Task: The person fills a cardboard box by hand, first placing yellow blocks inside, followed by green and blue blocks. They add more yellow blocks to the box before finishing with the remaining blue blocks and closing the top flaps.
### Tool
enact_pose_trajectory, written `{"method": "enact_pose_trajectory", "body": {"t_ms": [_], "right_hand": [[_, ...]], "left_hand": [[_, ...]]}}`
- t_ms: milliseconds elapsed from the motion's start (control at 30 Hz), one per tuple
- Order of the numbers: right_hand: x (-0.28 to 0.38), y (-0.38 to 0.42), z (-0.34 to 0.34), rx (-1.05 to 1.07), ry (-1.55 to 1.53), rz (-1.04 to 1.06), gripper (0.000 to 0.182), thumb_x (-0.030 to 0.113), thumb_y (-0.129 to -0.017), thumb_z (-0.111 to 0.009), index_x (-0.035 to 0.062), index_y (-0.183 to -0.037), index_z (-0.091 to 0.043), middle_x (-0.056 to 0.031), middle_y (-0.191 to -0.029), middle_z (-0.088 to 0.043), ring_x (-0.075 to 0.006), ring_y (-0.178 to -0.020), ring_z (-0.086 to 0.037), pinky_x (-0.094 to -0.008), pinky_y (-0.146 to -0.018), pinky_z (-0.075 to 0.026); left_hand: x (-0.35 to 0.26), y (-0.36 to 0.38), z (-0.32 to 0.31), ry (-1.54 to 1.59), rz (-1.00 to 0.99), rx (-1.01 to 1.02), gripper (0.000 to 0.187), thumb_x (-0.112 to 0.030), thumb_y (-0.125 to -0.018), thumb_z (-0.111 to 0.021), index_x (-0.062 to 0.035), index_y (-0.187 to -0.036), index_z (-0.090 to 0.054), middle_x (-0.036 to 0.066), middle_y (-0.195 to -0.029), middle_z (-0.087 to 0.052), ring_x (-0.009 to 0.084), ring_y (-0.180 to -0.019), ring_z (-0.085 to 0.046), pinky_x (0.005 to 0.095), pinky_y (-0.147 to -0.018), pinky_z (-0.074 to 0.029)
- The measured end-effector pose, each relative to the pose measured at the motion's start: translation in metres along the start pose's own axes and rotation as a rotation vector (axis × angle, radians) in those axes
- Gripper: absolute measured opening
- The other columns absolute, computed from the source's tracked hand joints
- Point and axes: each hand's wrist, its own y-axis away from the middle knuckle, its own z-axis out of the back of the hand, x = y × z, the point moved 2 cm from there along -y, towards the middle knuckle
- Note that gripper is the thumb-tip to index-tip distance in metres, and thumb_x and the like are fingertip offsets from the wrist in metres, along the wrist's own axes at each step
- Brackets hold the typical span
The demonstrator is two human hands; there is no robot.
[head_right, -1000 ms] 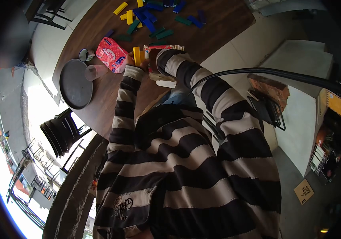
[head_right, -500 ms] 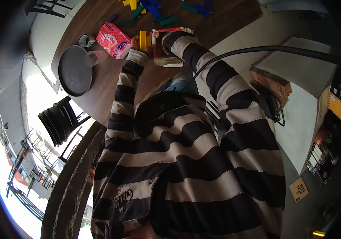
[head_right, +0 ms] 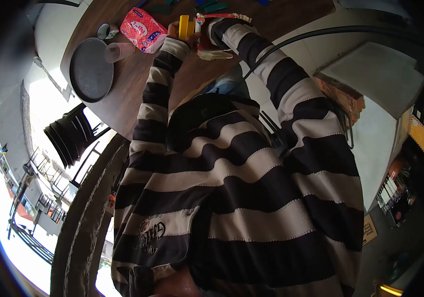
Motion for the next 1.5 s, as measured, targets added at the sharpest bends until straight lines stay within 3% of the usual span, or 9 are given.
{"method": "enact_pose_trajectory", "body": {"t_ms": [500, 633, 733, 833, 1033, 1133, 1233, 1400, 1500], "right_hand": [[0.006, 0.009, 0.009, -0.023, -0.053, -0.062, 0.04, 0.038, -0.074, -0.055, 0.0127, -0.106, -0.057, -0.0113, -0.102, -0.059, -0.0242, -0.091, -0.058, -0.0326, -0.076, -0.044], [0.008, 0.015, 0.013, -0.061, -0.225, -0.071, 0.044, 0.04, -0.073, -0.055, 0.0129, -0.108, -0.056, -0.0116, -0.105, -0.058, -0.0232, -0.095, -0.057, -0.0326, -0.079, -0.044], [0.007, 0.014, 0.011, -0.033, -0.134, -0.117, 0.046, 0.041, -0.071, -0.056, 0.0128, -0.108, -0.056, -0.0112, -0.106, -0.057, -0.0234, -0.096, -0.056, -0.0326, -0.079, -0.044], [0.011, 0.025, 0.026, 0.035, -0.101, -0.154, 0.048, 0.041, -0.069, -0.058, 0.0128, -0.108, -0.056, -0.0107, -0.105, -0.058, -0.0238, -0.096, -0.056, -0.0329, -0.079, -0.044], [0.003, 0.026, 0.021, 0.06, -0.173, -0.051, 0.046, 0.04, -0.068, -0.059, 0.0122, -0.104, -0.058, -0.011, -0.102, -0.059, -0.0242, -0.094, -0.057, -0.0333, -0.077, -0.045], [0.007, 0.019, 0.018, 0.055, -0.092, -0.034, 0.045, 0.04, -0.068, -0.06, 0.0121, -0.103, -0.059, -0.0114, -0.101, -0.06, -0.0246, -0.093, -0.058, -0.0333, -0.077, -0.045], [0.005, 0.02, 0.018, 0.02, -0.231, -0.132, 0.046, 0.039, -0.067, -0.062, 0.0119, -0.103, -0.058, -0.0119, -0.1, -0.06, -0.0254, -0.092, -0.058, -0.0336, -0.076, -0.046], [0.002, 0.006, 0.007, 0.04, -0.17, -0.119, 0.047, 0.039, -0.066, -0.062, 0.0111, -0.103, -0.058, -0.0127, -0.1, -0.06, -0.0255, -0.092, -0.058, -0.0337, -0.075, -0.046], [-0.003, -0.003, -0.005, -0.036, -0.243, 0.003, 0.047, 0.038, -0.065, -0.064, 0.0094, -0.101, -0.059, -0.0137, -0.098, -0.06, -0.0258, -0.091, -0.058, -0.034, -0.074, -0.046]], "left_hand": [[0.004, 0.0, 0.001, 0.038, -0.087, -0.025, 0.063, -0.015, -0.062, -0.075, -0.0041, -0.104, -0.03, 0.008, -0.089, -0.052, 0.0148, -0.079, -0.055, 0.0278, -0.068, -0.048], [0.003, 0.004, 0.001, 0.055, 0.011, 0.025, 0.06, -0.013, -0.063, -0.074, -0.0054, -0.103, -0.03, 0.008, -0.089, -0.052, 0.0143, -0.078, -0.055, 0.0279, -0.068, -0.048], [-0.002, 0.009, -0.001, 0.065, 0.017, 0.009, 0.06, -0.013, -0.063, -0.073, -0.0061, -0.103, -0.029, 0.008, -0.089, -0.052, 0.0143, -0.079, -0.055, 0.0278, -0.068, -0.048], [0.013, 0.0, -0.002, 0.088, -0.15, -0.005, 0.059, -0.013, -0.064, -0.073, -0.0063, -0.103, -0.029, 0.008, -0.09, -0.052, 0.0144, -0.078, -0.055, 0.0279, -0.067, -0.048], [0.006, 0.005, -0.005, 0.088, 0.02, 0.059, 0.056, -0.01, -0.065, -0.071, -0.0065, -0.102, -0.029, 0.009, -0.091, -0.052, 0.0146, -0.08, -0.055, 0.0287, -0.069, -0.048], [0.014, 0.0, -0.004, 0.067, -0.043, 0.044, 0.063, -0.013, -0.061, -0.074, -0.0066, -0.102, -0.026, 0.011, -0.094, -0.053, 0.0162, -0.082, -0.056, 0.0288, -0.072, -0.048], [0.015, 0.0, -0.005, 0.117, -0.125, 0.041, 0.063, -0.013, -0.061, -0.075, -0.007, -0.101, -0.027, 0.011, -0.093, -0.053, 0.0168, -0.081, -0.056, 0.029, -0.072, -0.048], [0.015, -0.002, -0.002, 0.059, -0.096, 0.051, 0.063, -0.014, -0.061, -0.076, -0.0072, -0.101, -0.027, 0.011, -0.093, -0.053, 0.0166, -0.082, -0.056, 0.0288, -0.072, -0.048], [0.017, -0.002, -0.003, 0.144, -0.093, 0.042, 0.064, -0.015, -0.061, -0.076, -0.0071, -0.101, -0.027, 0.01, -0.093, -0.053, 0.0161, -0.081, -0.056, 0.029, -0.071, -0.048]]}}
